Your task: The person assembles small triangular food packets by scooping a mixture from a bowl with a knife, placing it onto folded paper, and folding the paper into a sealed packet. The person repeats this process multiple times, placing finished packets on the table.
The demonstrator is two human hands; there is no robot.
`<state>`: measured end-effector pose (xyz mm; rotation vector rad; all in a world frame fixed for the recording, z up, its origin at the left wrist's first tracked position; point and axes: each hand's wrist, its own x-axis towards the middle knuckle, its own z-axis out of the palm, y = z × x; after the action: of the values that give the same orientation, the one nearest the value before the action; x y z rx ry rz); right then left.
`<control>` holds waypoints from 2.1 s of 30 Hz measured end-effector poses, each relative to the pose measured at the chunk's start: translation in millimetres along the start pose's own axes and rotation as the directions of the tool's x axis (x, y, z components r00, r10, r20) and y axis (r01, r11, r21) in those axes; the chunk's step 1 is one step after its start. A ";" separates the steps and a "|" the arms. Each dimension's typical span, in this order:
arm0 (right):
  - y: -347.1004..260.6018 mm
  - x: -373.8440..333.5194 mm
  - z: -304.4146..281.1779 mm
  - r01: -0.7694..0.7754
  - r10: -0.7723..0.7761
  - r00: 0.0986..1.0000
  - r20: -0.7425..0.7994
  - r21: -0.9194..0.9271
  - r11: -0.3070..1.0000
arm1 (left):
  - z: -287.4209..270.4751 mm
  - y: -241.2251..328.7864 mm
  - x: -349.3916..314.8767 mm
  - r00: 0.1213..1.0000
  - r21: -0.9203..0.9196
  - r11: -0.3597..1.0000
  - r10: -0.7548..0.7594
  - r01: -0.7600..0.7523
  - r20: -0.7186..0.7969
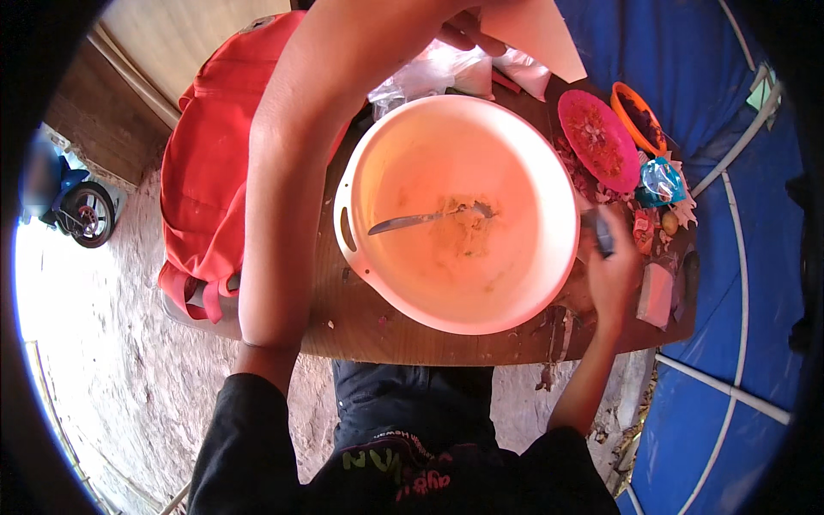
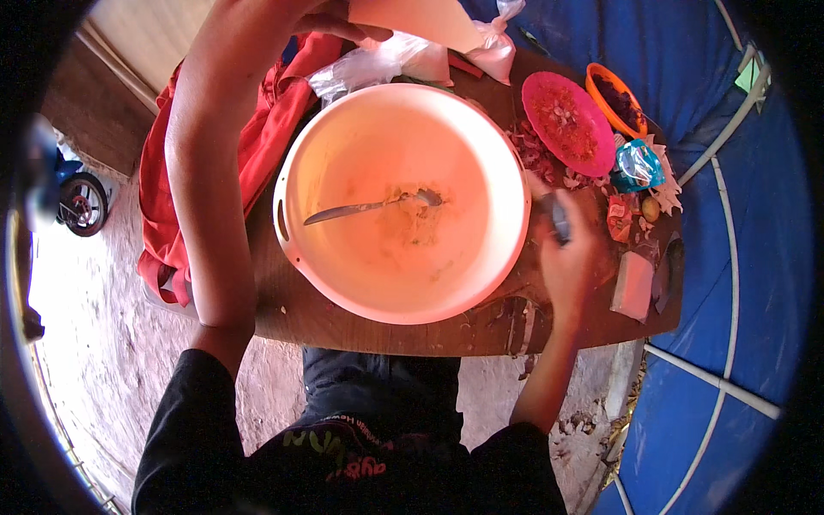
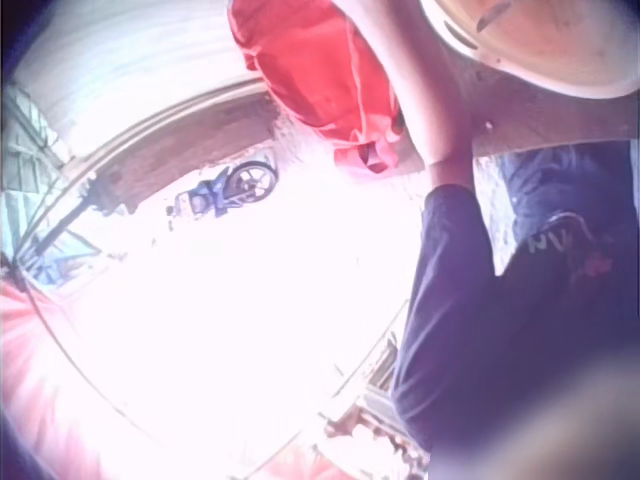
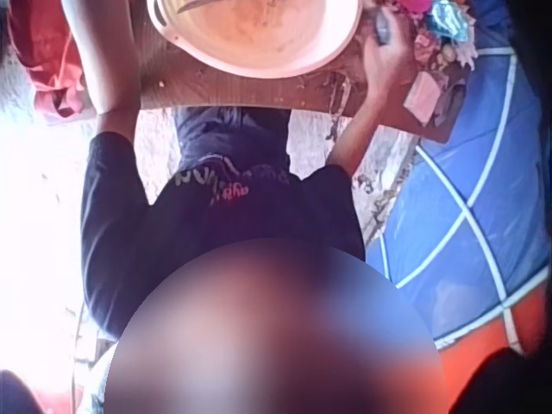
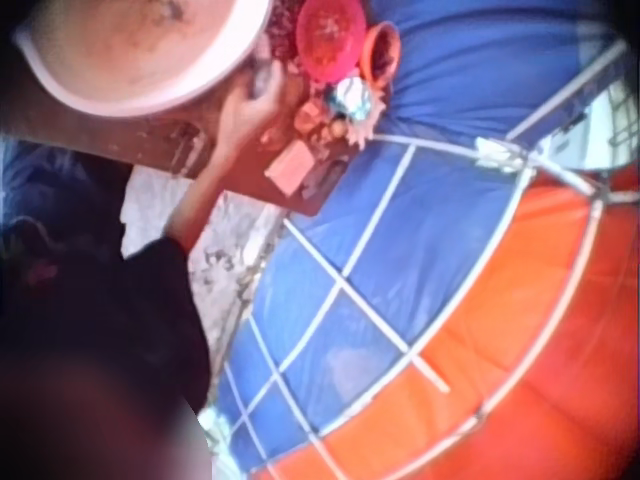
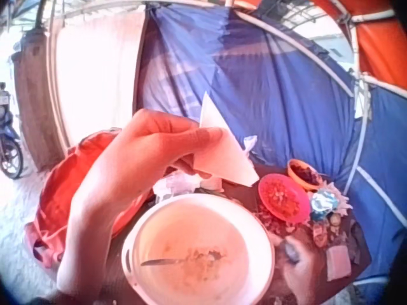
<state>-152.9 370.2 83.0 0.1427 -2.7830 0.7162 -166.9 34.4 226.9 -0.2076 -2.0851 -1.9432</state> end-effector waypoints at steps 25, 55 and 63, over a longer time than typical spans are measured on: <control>-90.8 2.0 -52.4 0.054 -0.167 0.948 0.271 0.379 0.924 | 15.6 -79.8 50.2 0.951 -0.110 0.990 -0.045 0.082 0.306; -56.1 59.9 -94.3 -0.114 -0.121 0.979 0.163 0.934 0.338 | 2.1 -98.9 58.9 0.989 -0.292 0.956 0.075 -0.036 0.125; -97.5 117.7 -114.3 -0.084 -0.382 0.911 0.153 0.978 0.192 | -4.2 -41.5 34.6 0.999 -0.394 0.919 0.022 -0.002 0.046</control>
<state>-224.3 337.2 256.8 0.8666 -1.9391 2.5420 -211.6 23.8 198.0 -0.3522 -1.6904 -2.3560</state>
